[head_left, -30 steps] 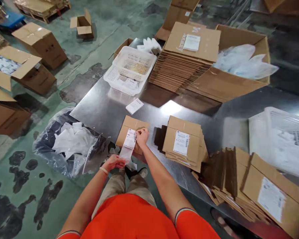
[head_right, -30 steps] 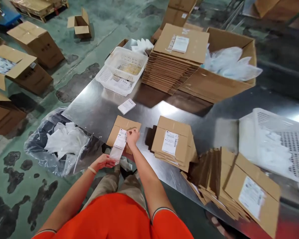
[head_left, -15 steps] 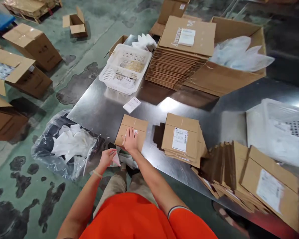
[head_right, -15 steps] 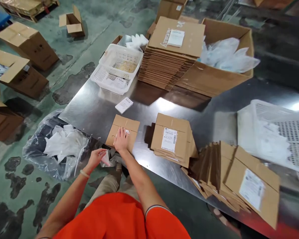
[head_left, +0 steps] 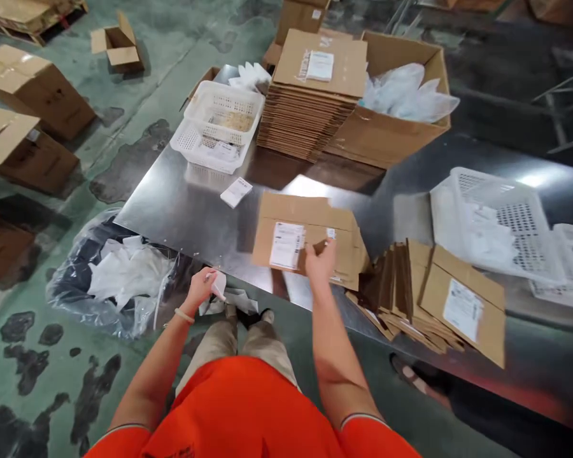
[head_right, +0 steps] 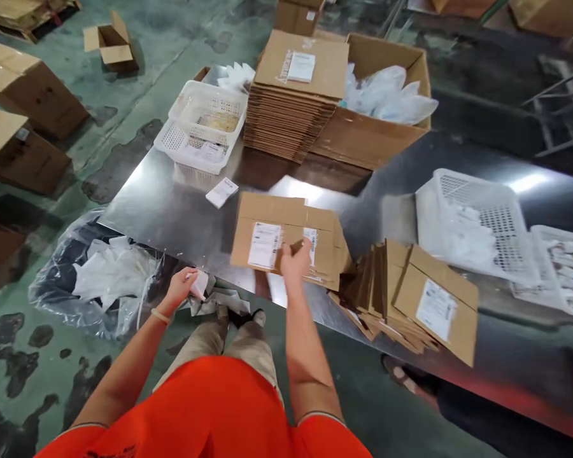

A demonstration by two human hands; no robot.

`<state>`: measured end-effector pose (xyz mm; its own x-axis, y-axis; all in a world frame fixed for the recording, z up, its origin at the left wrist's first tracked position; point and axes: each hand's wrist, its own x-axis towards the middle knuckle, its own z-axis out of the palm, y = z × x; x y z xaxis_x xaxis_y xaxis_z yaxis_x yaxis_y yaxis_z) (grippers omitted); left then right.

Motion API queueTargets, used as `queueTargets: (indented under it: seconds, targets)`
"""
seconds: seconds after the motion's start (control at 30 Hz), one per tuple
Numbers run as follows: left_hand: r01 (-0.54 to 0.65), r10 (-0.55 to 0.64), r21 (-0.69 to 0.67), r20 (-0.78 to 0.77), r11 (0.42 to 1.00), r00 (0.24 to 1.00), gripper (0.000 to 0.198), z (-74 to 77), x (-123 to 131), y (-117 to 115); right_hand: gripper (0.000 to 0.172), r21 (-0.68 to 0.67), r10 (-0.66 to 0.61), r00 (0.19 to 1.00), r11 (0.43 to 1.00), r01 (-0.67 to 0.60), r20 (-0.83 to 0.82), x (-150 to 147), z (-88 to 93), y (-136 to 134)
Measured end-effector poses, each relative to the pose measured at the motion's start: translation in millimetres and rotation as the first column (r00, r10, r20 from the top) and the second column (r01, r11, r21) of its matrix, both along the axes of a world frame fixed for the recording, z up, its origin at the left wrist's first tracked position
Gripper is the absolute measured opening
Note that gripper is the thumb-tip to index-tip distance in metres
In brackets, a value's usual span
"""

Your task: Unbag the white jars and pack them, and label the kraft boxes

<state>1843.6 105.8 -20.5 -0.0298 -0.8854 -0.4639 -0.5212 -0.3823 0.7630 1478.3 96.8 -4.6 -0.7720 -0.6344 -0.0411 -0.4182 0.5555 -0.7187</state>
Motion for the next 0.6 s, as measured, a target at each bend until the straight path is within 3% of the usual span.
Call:
queueTargets:
  seconds: [0.1, 0.17, 0.23, 0.3, 0.33, 0.4, 0.47, 0.5, 0.53, 0.6]
  targets:
    - [-0.039, 0.042, -0.019, 0.202, 0.999, 0.979, 0.028, -5.0, 24, 25, 0.058, 0.069, -0.074, 0.996, 0.995, 0.078, -0.05, -72, 21.7, 14]
    - [-0.091, 0.095, -0.027, 0.273, 0.996, 0.957, 0.033, -16.3, 37, 51, 0.062, 0.124, -0.092, 0.983, 0.986, 0.113, -0.158, -89, 27.8, 22]
    - [-0.133, 0.137, -0.033, 0.294, 0.991, 0.946, 0.032, -35.1, 46, 83, 0.068, 0.076, -0.055, 0.934, 0.993, 0.088, -0.354, -75, 24.1, 35]
    - [-0.175, 0.167, 0.003, 0.295, 0.984, 0.941, 0.029, -61.1, 50, 120, 0.064, -0.028, 0.086, 0.86, 0.993, -0.116, -0.504, -36, 7.7, 58]
    - [-0.197, 0.178, 0.034, 0.296, 0.98, 0.938, 0.028, -76.2, 52, 139, 0.057, -0.063, 0.21, 0.827, 0.957, -0.283, -0.522, -10, -5.8, 75]
    - [-0.236, 0.196, 0.098, 0.307, 0.967, 0.931, 0.026, -109.4, 54, 172, 0.041, -0.08, 0.535, 0.727, 0.779, -0.621, -0.431, 43, -43.0, 117]
    - [-0.264, 0.207, 0.133, 0.335, 0.955, 0.919, 0.022, -144.6, 58, 196, 0.029, -0.045, 0.775, 0.588, 0.595, -0.802, -0.231, 88, -91.5, 161]
    - [-0.27, 0.206, 0.145, 0.351, 0.952, 0.913, 0.018, -162.8, 60, 205, 0.025, -0.008, 0.837, 0.537, 0.539, -0.842, -0.106, 104, -118.9, 181]
    - [-0.272, 0.201, 0.153, 0.366, 0.95, 0.909, 0.013, -181.7, 64, 211, 0.023, 0.035, 0.851, 0.525, 0.524, -0.851, 0.021, 115, -147.9, 197]
    - [-0.246, 0.168, 0.165, 0.384, 0.955, 0.908, 0.014, -223.1, 74, 218, 0.026, 0.069, 0.78, 0.587, 0.588, -0.806, 0.218, 124, -209.0, 217]
